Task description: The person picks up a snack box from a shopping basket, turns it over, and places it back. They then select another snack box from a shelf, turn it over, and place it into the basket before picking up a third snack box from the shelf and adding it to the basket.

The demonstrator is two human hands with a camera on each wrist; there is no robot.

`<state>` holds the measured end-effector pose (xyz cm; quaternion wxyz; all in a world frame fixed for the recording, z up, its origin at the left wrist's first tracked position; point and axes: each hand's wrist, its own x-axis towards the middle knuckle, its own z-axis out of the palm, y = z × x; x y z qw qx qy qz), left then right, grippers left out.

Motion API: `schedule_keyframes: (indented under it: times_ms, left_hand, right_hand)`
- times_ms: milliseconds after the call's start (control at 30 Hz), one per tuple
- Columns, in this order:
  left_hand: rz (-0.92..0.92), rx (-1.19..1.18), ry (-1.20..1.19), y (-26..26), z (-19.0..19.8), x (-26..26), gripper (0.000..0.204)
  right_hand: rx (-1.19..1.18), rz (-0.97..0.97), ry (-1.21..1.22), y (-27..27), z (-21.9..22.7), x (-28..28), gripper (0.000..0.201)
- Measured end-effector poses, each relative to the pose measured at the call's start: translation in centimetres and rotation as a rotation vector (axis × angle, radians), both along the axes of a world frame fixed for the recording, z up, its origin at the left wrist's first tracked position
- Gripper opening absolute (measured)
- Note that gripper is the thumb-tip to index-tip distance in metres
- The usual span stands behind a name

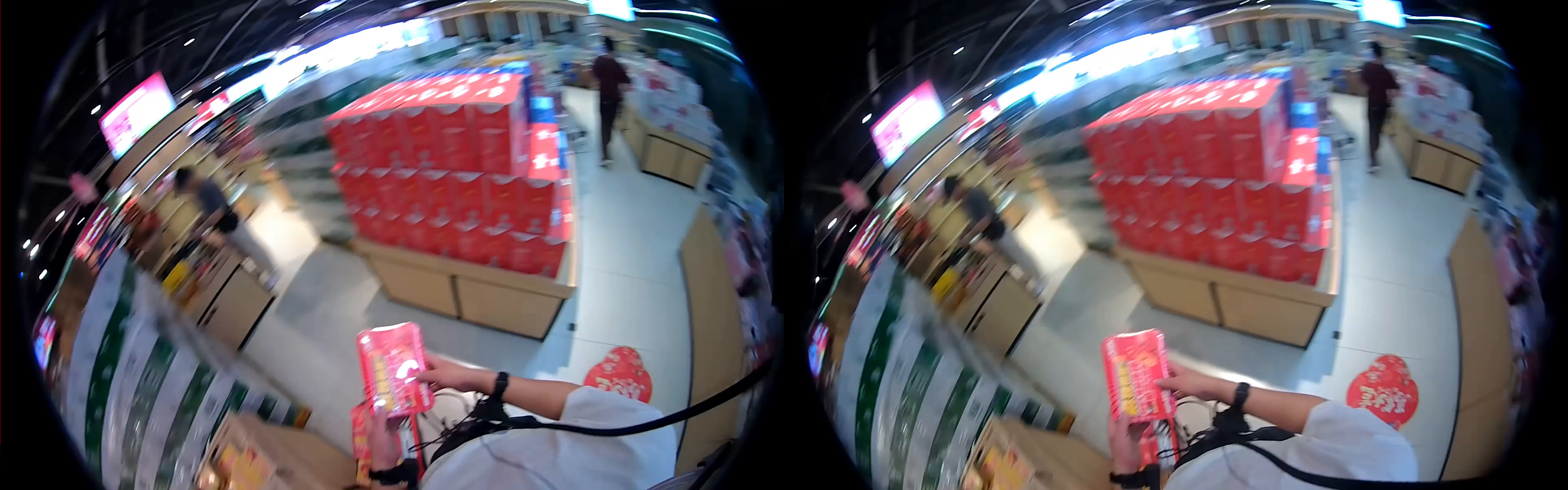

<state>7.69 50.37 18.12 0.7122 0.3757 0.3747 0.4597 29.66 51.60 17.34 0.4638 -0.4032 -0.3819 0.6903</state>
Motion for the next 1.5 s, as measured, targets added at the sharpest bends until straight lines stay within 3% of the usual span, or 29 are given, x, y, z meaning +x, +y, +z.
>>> schedule_keyframes:
  times_ms: [100, 167, 300, 367, 467, 533, 633, 667, 733, 833, 900, 967, 1033, 1167, 1233, 1333, 1433, 1500]
  left_hand:
    - [-0.119, 0.065, -0.01, 2.7, 2.3, 0.6, 0.039]
    - [-0.155, 0.14, 0.201, 4.8, -1.3, -1.2, 0.048]
    - [-0.152, 0.192, 0.186, 7.6, -1.5, -0.7, 0.04]
    - [-0.211, 0.156, 0.155, 8.3, -1.4, -1.1, 0.048]
    - [-0.122, 0.117, 0.056, 9.4, -0.2, -0.5, 0.038]
    - [-0.142, 0.106, 0.221, 10.1, 0.3, -2.3, 0.041]
    - [-0.097, 0.114, 0.303, 12.5, -3.1, -7.0, 0.039]
    - [-0.066, 0.006, 0.3, 12.9, -3.8, -8.1, 0.04]
    - [0.009, -0.138, 0.274, 14.2, -4.7, -10.3, 0.04]
    - [0.153, -0.298, 0.311, 15.6, -4.9, -11.6, 0.041]
    - [0.277, -0.373, 0.236, 16.3, -8.5, -13.3, 0.039]
    - [0.415, -0.458, 0.218, 15.8, -11.5, -15.5, 0.04]
    - [0.519, -0.53, 0.263, 14.7, -12.0, -16.8, 0.041]
    - [0.706, -0.632, 0.266, 10.9, -15.2, -17.4, 0.044]
    - [0.796, -0.719, 0.281, 8.6, -16.9, -16.8, 0.044]
    - [0.899, -0.939, 0.244, 4.9, -18.6, -15.3, 0.043]
    - [0.989, -0.901, 0.031, -0.7, -19.9, -13.0, 0.043]
    - [1.062, -1.036, 0.007, -3.2, -19.8, -11.2, 0.046]
  right_hand:
    - [-0.022, -0.055, -0.108, 1.9, 0.2, 0.9, 0.052]
    - [-0.029, -0.065, -0.16, 2.7, 0.6, 1.7, 0.051]
    - [-0.045, -0.141, -0.108, 4.2, 1.5, 1.9, 0.051]
    - [-0.07, -0.144, -0.067, 5.6, 0.8, 1.6, 0.05]
    - [-0.04, -0.103, -0.094, 8.6, -0.7, 0.5, 0.047]
    - [-0.024, -0.025, -0.169, 10.5, -0.7, -0.4, 0.043]
    - [-0.154, 0.101, -0.226, 14.5, 0.2, -3.7, 0.047]
    - [-0.128, 0.164, -0.086, 16.5, -3.5, -4.4, 0.049]
    - [-0.154, 0.16, -0.036, 19.4, -4.6, -8.0, 0.049]
    - [-0.263, 0.335, 0.019, 24.4, -9.1, -11.3, 0.048]
    - [-0.341, 0.367, 0.157, 26.9, -9.6, -13.1, 0.047]
    - [-0.445, 0.413, 0.092, 29.2, -11.0, -14.9, 0.052]
    - [-0.539, 0.399, 0.065, 31.1, -14.5, -16.8, 0.052]
    - [-0.677, 0.473, 0.069, 33.3, -19.3, -18.2, 0.05]
    - [-0.672, 0.538, 0.088, 33.1, -25.4, -18.8, 0.051]
    - [-0.647, 0.667, -0.087, 33.3, -29.0, -19.6, 0.05]
    - [-0.515, 0.706, -0.154, 31.9, -36.4, -20.2, 0.052]
    - [-0.566, 0.736, -0.204, 31.5, -40.0, -19.9, 0.055]
